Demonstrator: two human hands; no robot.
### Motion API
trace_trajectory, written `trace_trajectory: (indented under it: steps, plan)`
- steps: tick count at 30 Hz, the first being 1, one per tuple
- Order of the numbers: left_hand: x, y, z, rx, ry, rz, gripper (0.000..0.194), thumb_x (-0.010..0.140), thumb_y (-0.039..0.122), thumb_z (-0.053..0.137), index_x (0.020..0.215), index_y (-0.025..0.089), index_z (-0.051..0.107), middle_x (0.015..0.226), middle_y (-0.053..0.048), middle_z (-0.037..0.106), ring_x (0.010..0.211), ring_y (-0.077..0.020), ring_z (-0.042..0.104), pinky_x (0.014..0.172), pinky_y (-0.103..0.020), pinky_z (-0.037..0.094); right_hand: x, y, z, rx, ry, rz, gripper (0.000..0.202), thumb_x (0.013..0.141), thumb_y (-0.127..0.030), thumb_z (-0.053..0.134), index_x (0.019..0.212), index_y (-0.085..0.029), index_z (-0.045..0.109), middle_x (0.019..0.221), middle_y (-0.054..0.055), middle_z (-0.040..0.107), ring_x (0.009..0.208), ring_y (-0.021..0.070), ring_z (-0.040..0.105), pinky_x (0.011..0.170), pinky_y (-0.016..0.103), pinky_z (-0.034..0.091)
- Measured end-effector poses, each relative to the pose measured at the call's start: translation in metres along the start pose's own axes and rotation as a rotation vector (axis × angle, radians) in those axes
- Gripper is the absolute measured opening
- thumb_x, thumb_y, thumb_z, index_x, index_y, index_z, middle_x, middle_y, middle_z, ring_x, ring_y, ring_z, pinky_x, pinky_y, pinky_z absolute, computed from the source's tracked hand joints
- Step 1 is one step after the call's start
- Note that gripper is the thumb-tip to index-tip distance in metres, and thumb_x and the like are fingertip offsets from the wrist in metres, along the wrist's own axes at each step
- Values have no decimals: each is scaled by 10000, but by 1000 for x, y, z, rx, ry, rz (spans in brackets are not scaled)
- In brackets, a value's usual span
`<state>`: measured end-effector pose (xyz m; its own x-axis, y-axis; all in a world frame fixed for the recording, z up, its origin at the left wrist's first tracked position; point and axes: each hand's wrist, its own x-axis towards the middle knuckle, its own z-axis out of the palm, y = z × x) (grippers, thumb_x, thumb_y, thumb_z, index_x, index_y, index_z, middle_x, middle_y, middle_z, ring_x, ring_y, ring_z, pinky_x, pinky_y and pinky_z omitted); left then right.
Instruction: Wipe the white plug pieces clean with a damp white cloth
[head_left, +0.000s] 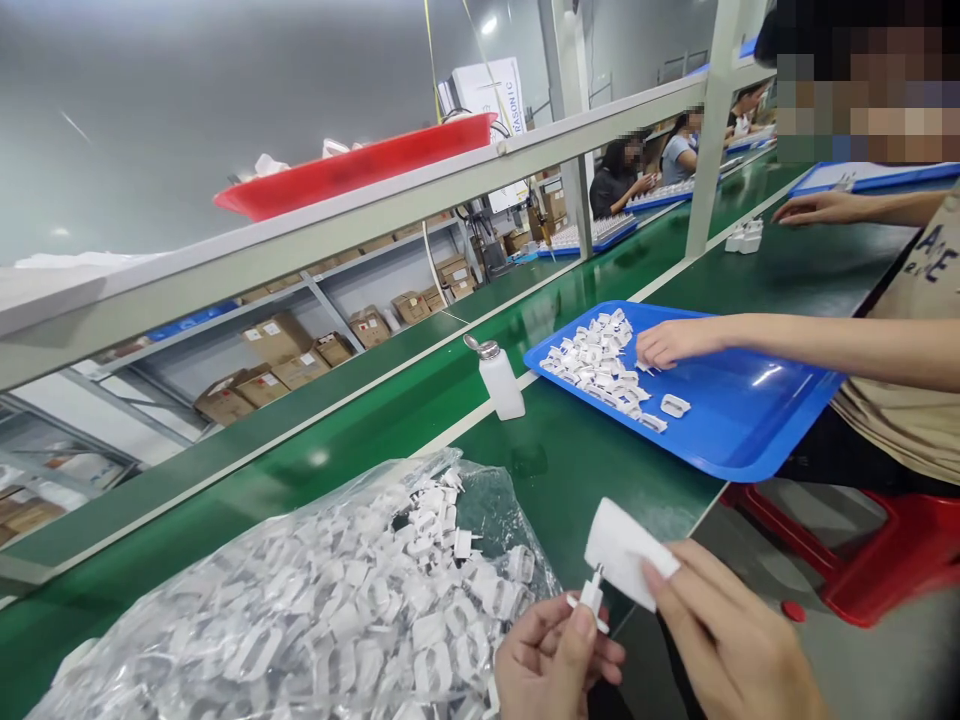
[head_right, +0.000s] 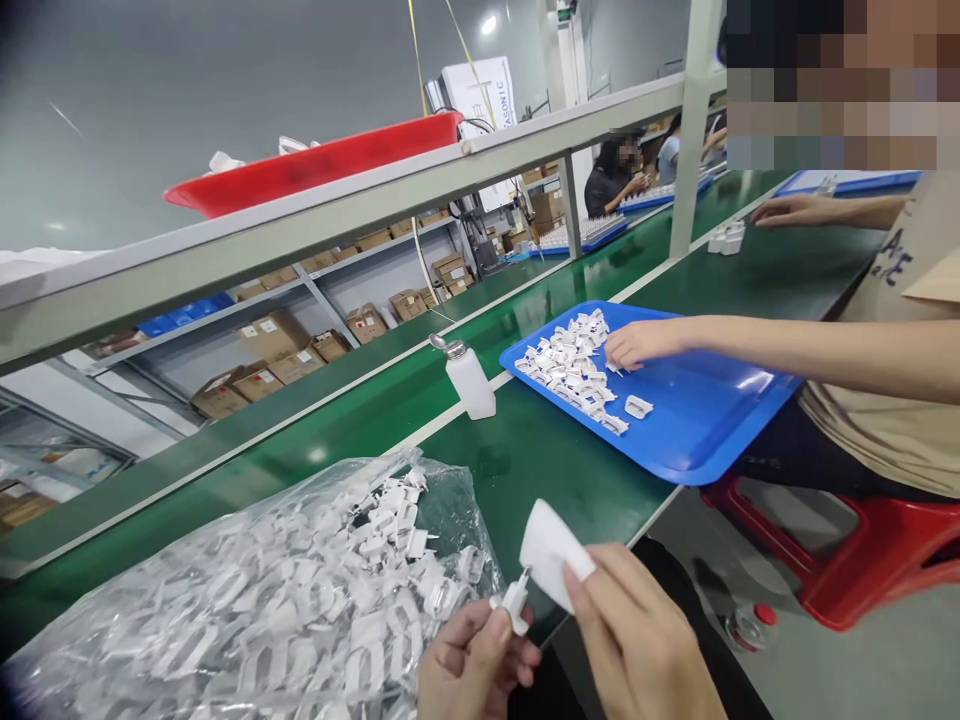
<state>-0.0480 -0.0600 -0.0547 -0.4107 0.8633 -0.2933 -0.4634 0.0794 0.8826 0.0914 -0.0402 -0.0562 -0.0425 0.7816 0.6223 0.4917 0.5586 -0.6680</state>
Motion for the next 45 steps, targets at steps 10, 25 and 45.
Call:
trace_trajectory:
  steps: [10, 25, 45]
  plan:
    - [35, -17, 5, 1013, -205, 675, 304, 996, 312, 528, 1228, 245, 711, 1068, -115, 736, 952, -273, 678, 815, -380, 537, -5, 45, -3, -17, 31, 558, 475, 1019, -520, 470, 651, -238, 362, 644, -43, 375, 548, 117, 406, 488, 250, 321]
    - [54, -23, -4, 1156, -198, 889, 289, 902, 173, 662, 1146, 281, 773, 888, -21, 780, 717, -165, 696, 696, -223, 563, 16, 54, 4, 163, -441, 228, 363, 1076, -270, 378, 949, -243, 718, 760, -8, 594, 670, 140, 566, 587, 282, 402]
    - [59, -27, -10, 1130, -224, 934, 257, 916, 187, 645, 1115, 262, 790, 966, -37, 793, 792, -173, 731, 756, -233, 581, 22, 76, 6, -12, -572, -256, 320, 987, -76, 447, 1264, -113, 603, 933, 33, 660, 746, 191, 527, 613, 355, 388]
